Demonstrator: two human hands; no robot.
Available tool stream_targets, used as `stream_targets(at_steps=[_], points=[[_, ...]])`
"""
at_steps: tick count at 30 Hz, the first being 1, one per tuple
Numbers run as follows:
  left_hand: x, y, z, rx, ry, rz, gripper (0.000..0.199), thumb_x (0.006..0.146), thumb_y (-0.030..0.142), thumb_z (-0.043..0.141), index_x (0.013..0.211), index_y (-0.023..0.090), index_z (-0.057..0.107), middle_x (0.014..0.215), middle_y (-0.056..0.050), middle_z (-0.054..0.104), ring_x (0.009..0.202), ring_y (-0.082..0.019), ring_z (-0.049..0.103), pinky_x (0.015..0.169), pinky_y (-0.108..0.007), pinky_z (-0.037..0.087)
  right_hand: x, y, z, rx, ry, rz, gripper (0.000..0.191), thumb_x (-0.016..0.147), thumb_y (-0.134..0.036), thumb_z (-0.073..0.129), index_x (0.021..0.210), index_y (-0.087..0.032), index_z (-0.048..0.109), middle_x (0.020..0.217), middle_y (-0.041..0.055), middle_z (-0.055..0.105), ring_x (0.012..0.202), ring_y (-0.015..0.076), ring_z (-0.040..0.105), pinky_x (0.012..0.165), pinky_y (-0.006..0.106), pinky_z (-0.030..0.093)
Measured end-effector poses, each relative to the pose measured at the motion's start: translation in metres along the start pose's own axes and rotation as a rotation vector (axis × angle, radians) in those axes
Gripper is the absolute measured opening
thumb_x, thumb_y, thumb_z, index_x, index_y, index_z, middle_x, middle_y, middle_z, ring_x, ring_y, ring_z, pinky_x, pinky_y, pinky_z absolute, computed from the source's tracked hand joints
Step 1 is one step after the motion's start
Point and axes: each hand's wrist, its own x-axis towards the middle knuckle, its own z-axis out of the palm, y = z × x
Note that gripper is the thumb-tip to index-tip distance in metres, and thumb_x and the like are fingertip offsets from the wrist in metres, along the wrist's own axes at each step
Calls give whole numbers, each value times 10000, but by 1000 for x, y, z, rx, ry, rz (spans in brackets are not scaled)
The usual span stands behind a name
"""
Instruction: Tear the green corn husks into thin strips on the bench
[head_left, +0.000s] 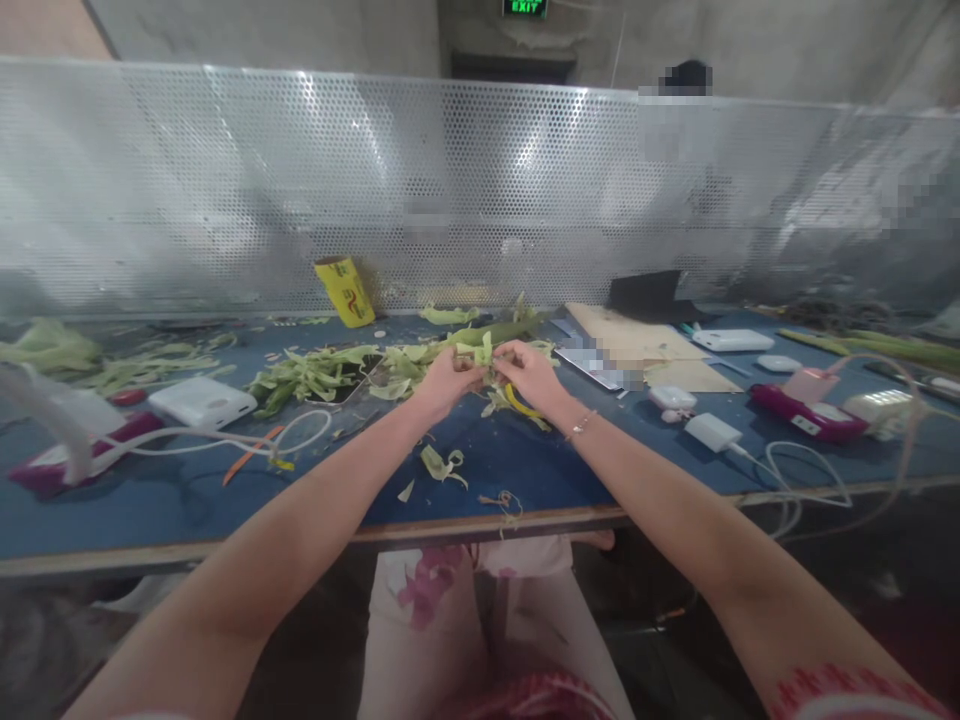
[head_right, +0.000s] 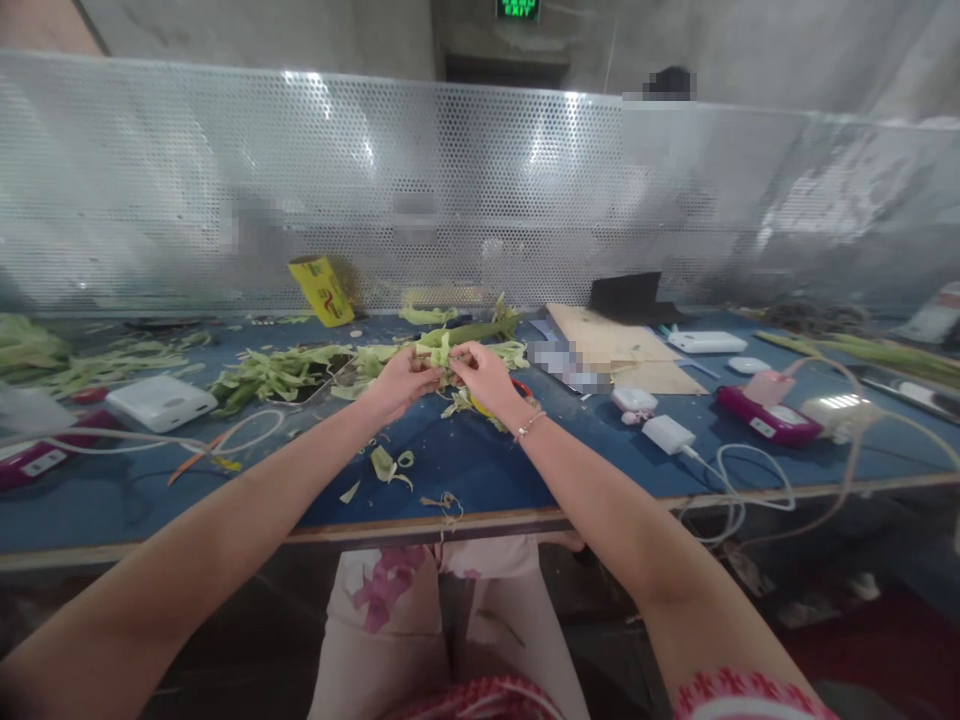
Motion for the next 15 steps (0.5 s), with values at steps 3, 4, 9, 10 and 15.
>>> stream_targets(at_steps=[3,4,9,10,15], points=[[-1,3,-1,34,-46,21,373,598,94,673,858,167,416,681,42,562,607,-89,598,651,-276,494,0,-1,-1,-16,1,5,108,730,-260,544,808,-190,519,573,-40,532,526,112,548,586,266,474],[-1,4,-2,49,-70,19,393,594,81,661,873,177,401,664,54,554,599,-96,602,646,-286,498,0,-1,-1,-18,5,6,106,728,-259,544,805,-191,518,567,-42,526,527,114,549,588,269,474],[1,6,-13,238,-176,11,555,568,36,614,1035,209,372,600,71,552,557,-134,615,597,-304,509,1,-4,-6,-21,12,-40,153,723,-237,536,868,-188,532,563,-50,490,541,128,550,597,285,469],[2,6,-15,277,-191,13,585,567,39,615,1068,212,369,600,64,559,560,-141,619,595,-305,510,1,-4,-8,-26,12,-54,170,723,-232,534,887,-188,535,564,-52,485,536,127,544,591,283,466],[5,6,-22,359,-234,-14,655,593,80,635,1164,206,340,617,40,589,627,-171,645,634,-325,522,2,-3,-13,8,61,-74,193,723,-230,527,914,-196,532,568,-54,493,513,111,519,573,273,454]])
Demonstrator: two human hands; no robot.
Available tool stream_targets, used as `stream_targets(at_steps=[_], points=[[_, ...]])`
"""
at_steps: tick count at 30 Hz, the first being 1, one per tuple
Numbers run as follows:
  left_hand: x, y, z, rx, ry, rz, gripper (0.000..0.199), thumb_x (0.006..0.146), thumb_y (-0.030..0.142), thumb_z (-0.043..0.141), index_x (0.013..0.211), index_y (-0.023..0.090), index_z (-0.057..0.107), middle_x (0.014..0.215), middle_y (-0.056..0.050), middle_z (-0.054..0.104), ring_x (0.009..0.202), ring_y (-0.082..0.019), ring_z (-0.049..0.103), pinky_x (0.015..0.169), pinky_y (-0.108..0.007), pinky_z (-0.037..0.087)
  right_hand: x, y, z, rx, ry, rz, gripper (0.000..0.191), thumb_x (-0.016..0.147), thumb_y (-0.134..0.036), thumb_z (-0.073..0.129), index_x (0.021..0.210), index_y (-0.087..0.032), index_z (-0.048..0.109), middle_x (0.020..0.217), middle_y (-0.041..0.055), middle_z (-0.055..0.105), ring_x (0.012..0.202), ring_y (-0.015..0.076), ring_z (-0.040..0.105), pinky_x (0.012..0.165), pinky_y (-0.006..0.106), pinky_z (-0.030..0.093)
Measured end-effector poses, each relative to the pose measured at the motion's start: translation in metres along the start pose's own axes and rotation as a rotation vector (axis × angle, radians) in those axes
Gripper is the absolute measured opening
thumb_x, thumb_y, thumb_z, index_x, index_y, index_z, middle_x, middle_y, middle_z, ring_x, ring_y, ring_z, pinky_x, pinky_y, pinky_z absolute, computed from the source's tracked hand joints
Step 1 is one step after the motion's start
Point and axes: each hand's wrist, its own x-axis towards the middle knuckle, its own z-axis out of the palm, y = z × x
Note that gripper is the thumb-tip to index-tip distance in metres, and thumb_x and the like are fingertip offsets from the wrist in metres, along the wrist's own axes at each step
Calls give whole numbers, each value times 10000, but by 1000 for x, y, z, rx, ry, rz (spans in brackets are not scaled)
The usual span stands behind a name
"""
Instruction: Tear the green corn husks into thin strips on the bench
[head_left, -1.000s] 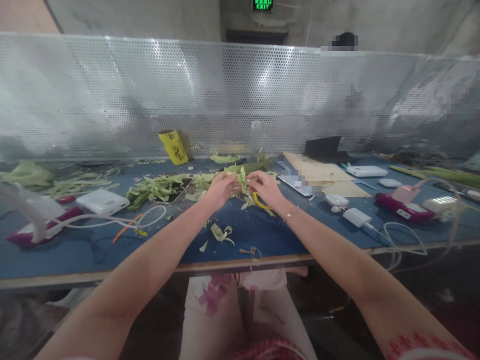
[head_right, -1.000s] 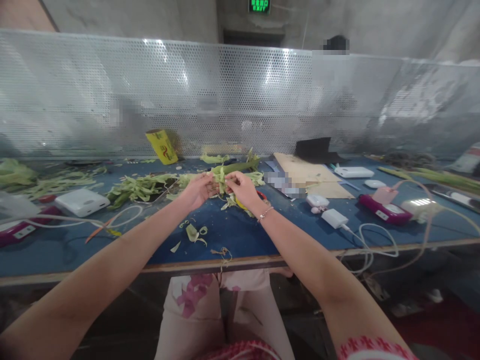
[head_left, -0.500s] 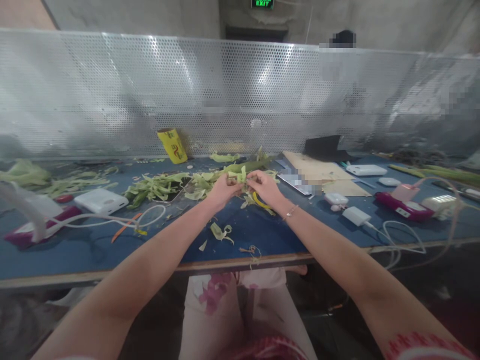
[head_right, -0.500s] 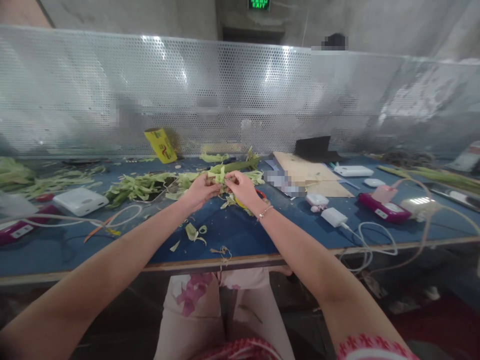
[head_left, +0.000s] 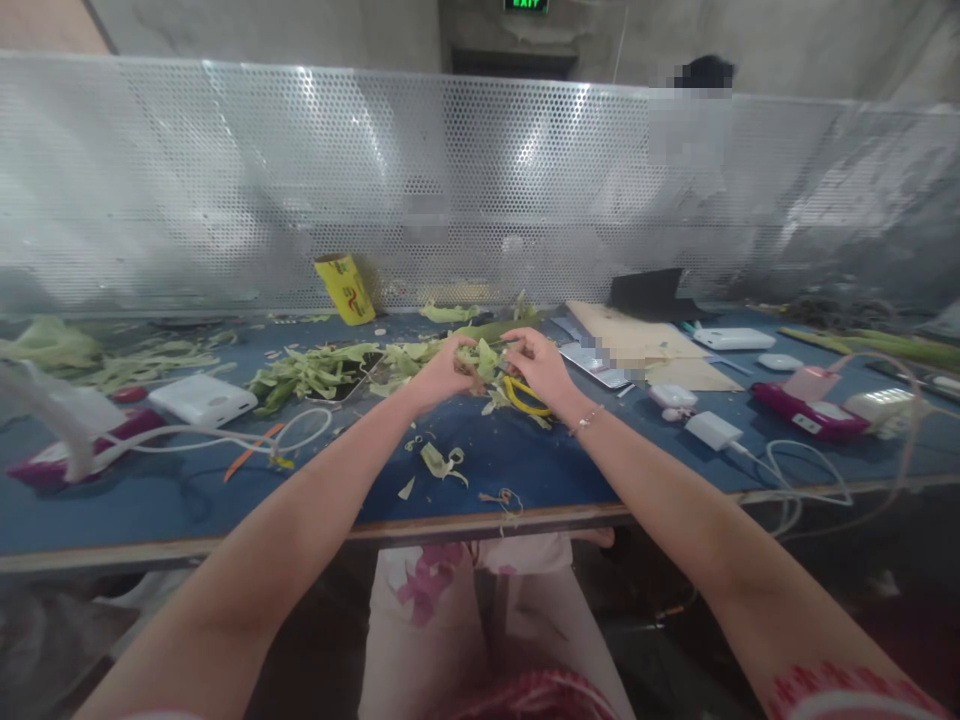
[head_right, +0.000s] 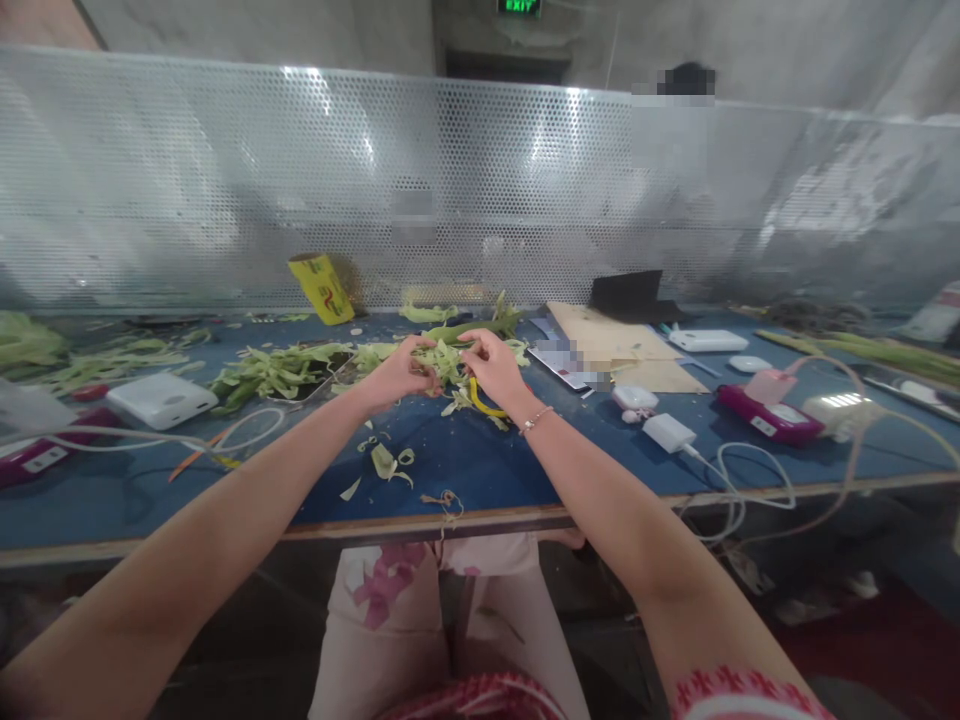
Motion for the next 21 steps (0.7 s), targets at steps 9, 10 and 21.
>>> stream_targets(at_steps=[9,10,21], points=[[1,-5,11,-102,58,-66,509,577,93,687,1003,162,417,641,45,577,594,-130,616,641,-321,505,0,6,10,123,-88,277,137,697,-309,562,780,-201,541,637,-25,533,547,123,528,529,272,427],[2,-6,13,-88,54,-44,504,569,88,687,991,161,422,630,50,574,583,-127,609,627,-312,502,-1,7,12,145,-95,287,164,713,-362,549,748,-203,529,639,-24,527,544,124,523,522,272,419],[-2,-3,37,-372,142,-3,342,555,153,700,803,146,463,612,36,565,553,-79,553,583,-230,443,-5,3,18,-305,153,-101,279,851,-370,343,630,-204,385,600,-32,413,605,120,402,598,249,303]])
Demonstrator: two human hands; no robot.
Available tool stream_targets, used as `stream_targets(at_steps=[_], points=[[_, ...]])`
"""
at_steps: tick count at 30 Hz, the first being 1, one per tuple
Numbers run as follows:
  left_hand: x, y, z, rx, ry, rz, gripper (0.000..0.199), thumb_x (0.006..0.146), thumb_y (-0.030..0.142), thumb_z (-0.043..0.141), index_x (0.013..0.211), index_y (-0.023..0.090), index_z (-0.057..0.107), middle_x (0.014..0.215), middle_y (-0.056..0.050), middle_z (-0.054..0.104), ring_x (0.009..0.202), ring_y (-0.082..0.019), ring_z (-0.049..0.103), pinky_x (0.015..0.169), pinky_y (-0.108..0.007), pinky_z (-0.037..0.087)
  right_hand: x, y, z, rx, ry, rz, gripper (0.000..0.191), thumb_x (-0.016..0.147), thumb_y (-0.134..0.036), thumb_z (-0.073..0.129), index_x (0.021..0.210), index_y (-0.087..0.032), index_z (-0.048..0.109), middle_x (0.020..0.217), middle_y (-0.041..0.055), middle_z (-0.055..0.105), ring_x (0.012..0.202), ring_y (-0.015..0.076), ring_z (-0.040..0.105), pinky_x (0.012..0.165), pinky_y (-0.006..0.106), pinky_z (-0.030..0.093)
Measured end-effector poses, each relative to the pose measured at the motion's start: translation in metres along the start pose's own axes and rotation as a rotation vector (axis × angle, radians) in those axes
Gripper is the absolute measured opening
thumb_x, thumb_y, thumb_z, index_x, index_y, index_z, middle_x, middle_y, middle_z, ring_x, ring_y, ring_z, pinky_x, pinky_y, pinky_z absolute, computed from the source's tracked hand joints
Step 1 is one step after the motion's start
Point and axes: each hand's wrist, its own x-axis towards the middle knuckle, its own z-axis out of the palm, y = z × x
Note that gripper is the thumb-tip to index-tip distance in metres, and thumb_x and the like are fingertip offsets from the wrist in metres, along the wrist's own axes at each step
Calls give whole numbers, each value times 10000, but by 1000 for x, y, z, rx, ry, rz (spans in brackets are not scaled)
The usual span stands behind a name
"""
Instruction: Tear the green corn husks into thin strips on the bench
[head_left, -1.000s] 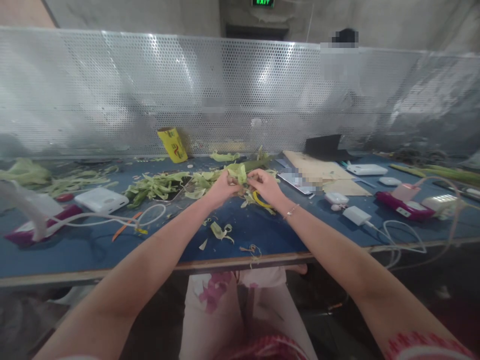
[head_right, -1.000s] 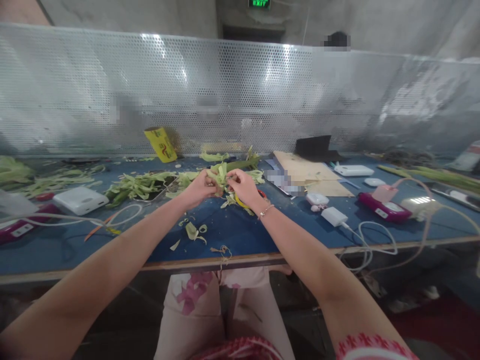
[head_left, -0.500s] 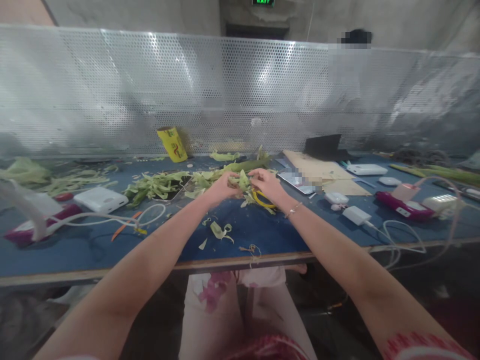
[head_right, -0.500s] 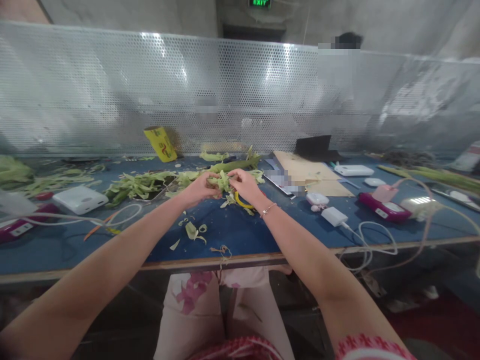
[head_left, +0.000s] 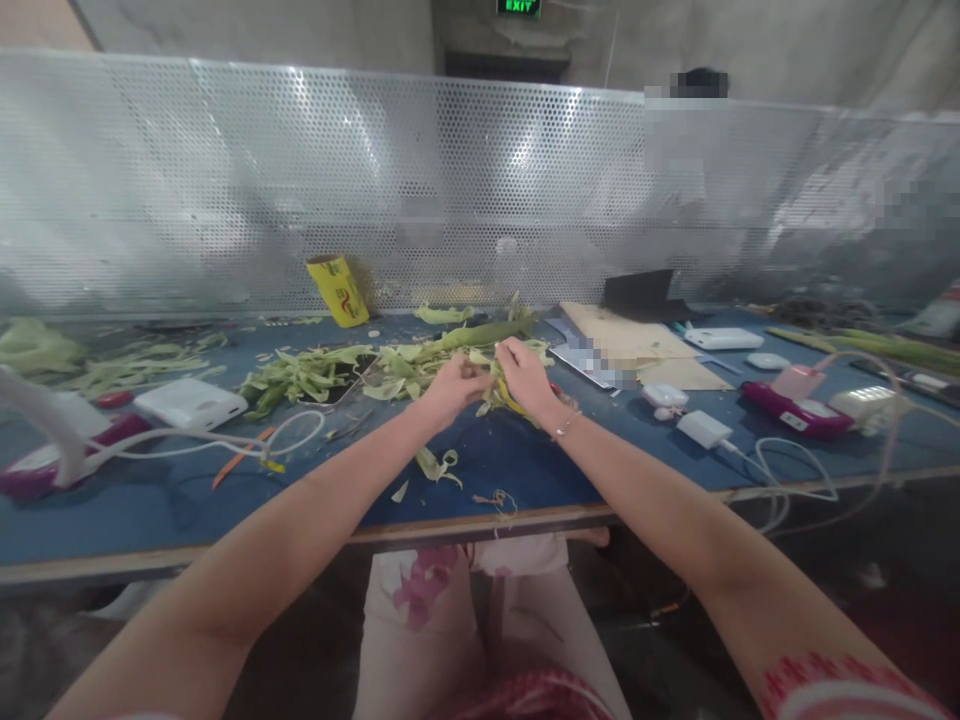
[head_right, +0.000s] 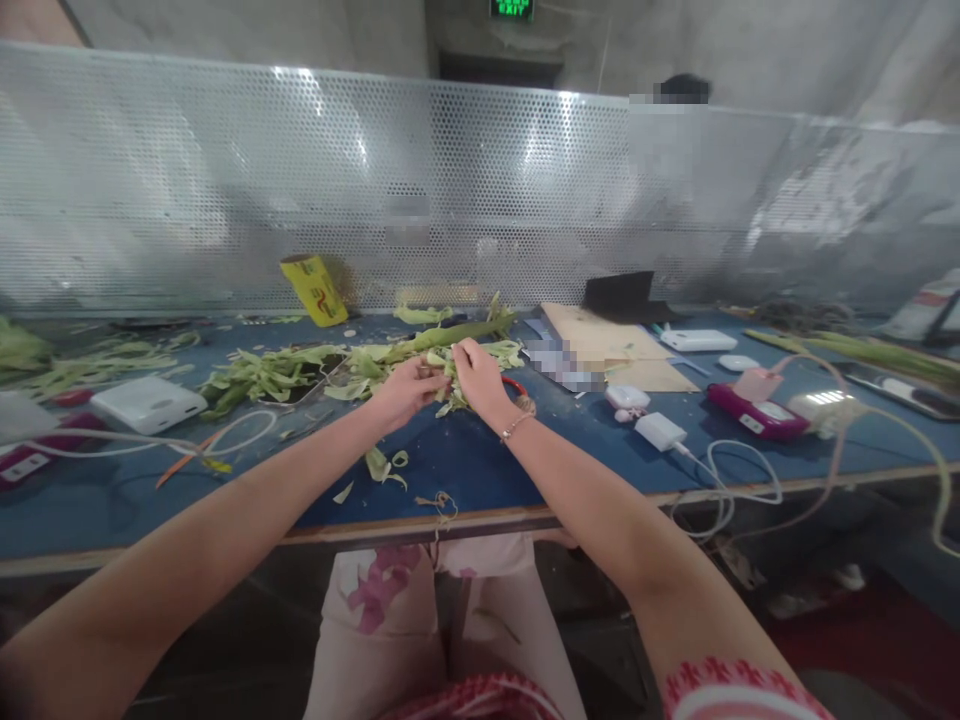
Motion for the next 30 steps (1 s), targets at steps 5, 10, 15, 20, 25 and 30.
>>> stream_targets(at_steps=[5,10,15,20,25,30], points=[[-1,-3,10,-133,-28,14,176,614,221,622,695,148,484,588,34,531,517,-74,509,532,-219,407,-3,-4,0,-20,86,-92,284,865,-383,342,676,-198,449,638,-18,468,628,127,433,620,246,325],[0,-8,15,-6,197,132,291,784,387,496,612,184,377,485,62,375,414,-61,357,455,-219,329,-8,-7,3,-63,97,-179,291,881,-377,333,761,-196,527,723,12,554,684,144,502,658,251,361],[0,-11,14,343,337,284,266,845,365,442,651,205,358,495,59,357,438,-81,366,473,-228,293,-12,-11,8,-56,29,-212,302,877,-389,351,782,-198,565,717,18,582,671,152,527,653,259,381],[-7,-2,14,583,383,403,242,870,298,393,656,207,327,530,48,350,486,-93,361,513,-243,278,-12,-19,6,78,121,-155,292,866,-387,369,784,-195,573,773,21,609,731,152,535,716,272,403],[-12,5,17,641,368,479,260,862,265,413,635,206,303,528,43,327,504,-99,341,534,-253,264,-11,-23,1,165,182,-65,285,859,-367,369,767,-190,572,793,28,615,766,152,535,747,280,405],[-15,7,20,552,323,474,296,825,282,494,609,204,308,525,37,335,516,-103,351,556,-248,277,-8,-20,-1,189,222,6,297,857,-367,363,758,-184,574,770,26,590,757,148,514,736,276,393]])
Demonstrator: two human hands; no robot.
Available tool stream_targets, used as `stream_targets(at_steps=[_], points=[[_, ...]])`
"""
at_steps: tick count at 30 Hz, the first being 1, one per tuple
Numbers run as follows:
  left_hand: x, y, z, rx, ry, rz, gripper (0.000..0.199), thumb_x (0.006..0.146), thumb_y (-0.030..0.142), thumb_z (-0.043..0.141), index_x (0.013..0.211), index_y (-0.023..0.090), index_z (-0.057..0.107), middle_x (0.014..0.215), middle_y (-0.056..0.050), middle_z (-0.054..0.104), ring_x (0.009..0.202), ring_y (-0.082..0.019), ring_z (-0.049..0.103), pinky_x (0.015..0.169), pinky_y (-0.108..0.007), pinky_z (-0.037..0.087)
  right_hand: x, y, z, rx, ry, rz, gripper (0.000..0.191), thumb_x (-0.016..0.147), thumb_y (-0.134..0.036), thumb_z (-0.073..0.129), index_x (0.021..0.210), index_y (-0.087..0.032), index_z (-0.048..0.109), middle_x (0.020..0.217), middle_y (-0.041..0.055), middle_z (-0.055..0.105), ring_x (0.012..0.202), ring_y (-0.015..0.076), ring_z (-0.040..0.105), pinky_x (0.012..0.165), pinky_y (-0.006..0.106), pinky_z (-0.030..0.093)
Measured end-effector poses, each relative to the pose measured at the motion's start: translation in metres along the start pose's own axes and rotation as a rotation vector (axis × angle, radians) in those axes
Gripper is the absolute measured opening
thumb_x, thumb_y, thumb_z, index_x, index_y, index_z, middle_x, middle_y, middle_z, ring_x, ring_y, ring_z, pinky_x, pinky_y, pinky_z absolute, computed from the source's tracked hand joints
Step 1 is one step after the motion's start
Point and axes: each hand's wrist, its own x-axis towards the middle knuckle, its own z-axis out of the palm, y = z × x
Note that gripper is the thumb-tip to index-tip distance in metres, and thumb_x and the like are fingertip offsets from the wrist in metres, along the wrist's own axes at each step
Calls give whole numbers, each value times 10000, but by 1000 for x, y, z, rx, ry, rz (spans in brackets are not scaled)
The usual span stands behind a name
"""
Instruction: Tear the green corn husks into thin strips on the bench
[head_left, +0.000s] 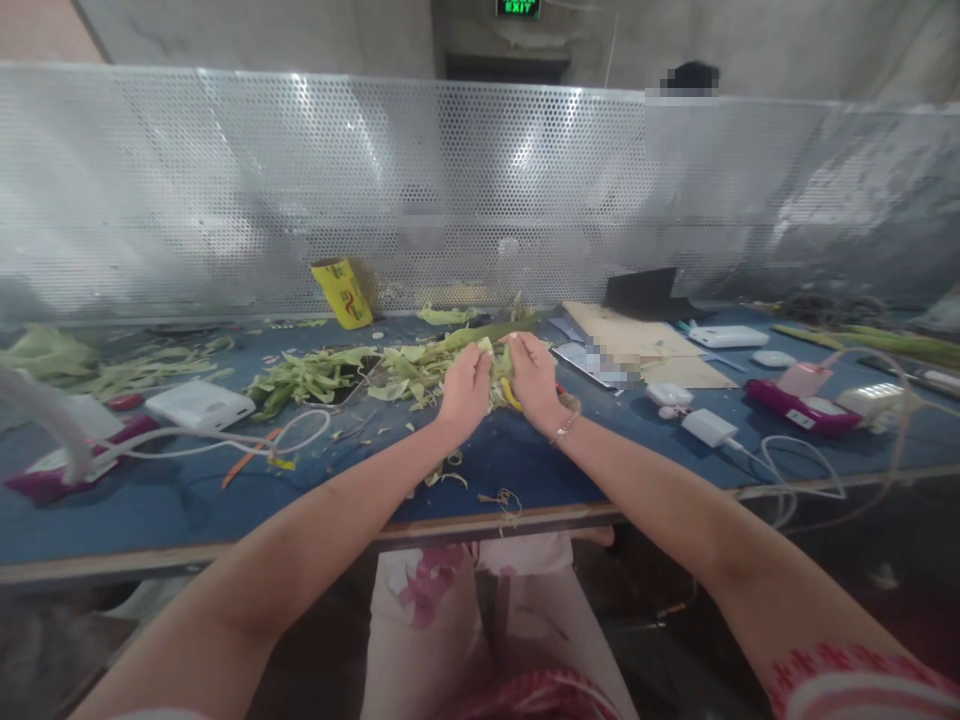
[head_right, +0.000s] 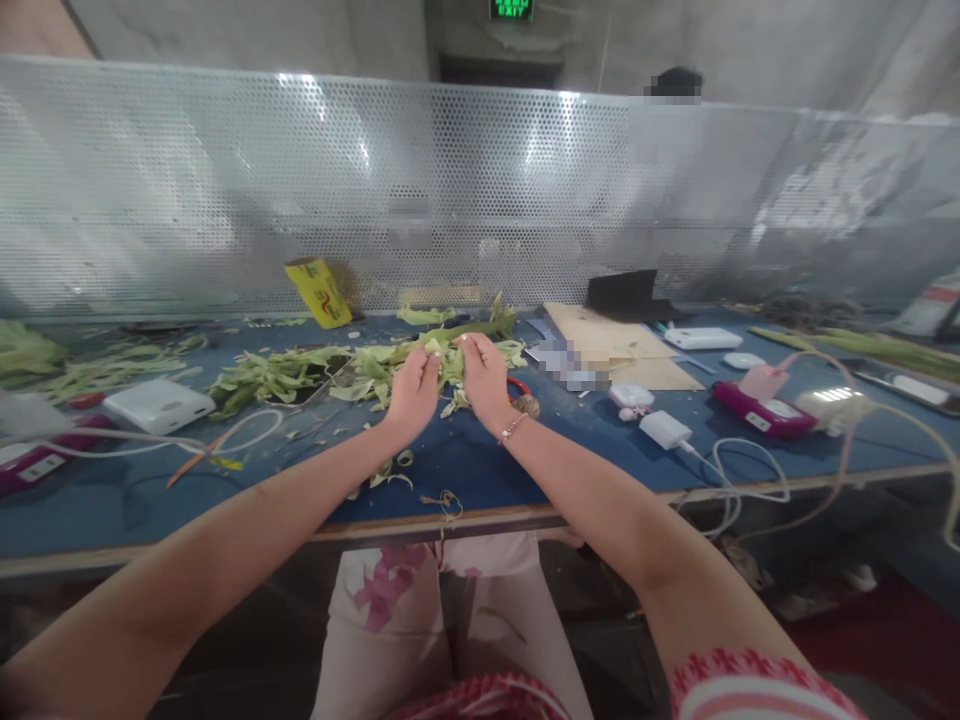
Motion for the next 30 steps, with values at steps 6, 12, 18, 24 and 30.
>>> stream_targets(at_steps=[6,12,18,24,30], points=[[-2,0,0,-78,11,-33,263,803,298,529,621,205,365,523,34,369,519,-109,386,568,-244,284,1,1,-1,27,26,52,298,858,-380,353,775,-183,560,681,0,517,664,127,460,681,260,380],[0,-9,-3,-68,4,-80,260,807,312,524,627,213,365,485,48,336,477,-111,382,547,-246,271,-1,6,0,-11,-112,9,284,867,-393,321,721,-201,470,654,-12,450,653,131,433,644,252,363],[-1,-7,2,-39,-46,-139,280,821,268,481,602,208,317,476,49,376,473,-107,432,547,-245,301,-4,10,4,-96,-132,-73,253,871,-373,317,705,-206,411,686,-11,445,667,131,422,656,251,351],[-3,-9,6,-105,30,-215,240,859,335,405,669,219,313,499,63,345,439,-92,374,502,-239,291,-10,1,4,-158,-200,-183,266,877,-387,322,775,-209,491,737,11,522,703,146,472,682,259,362],[-2,-6,2,-69,146,-101,269,836,375,475,669,221,330,558,42,321,515,-106,345,546,-268,260,-10,-5,5,-98,-103,-124,280,886,-391,297,797,-211,492,766,14,539,728,142,485,714,259,377]])
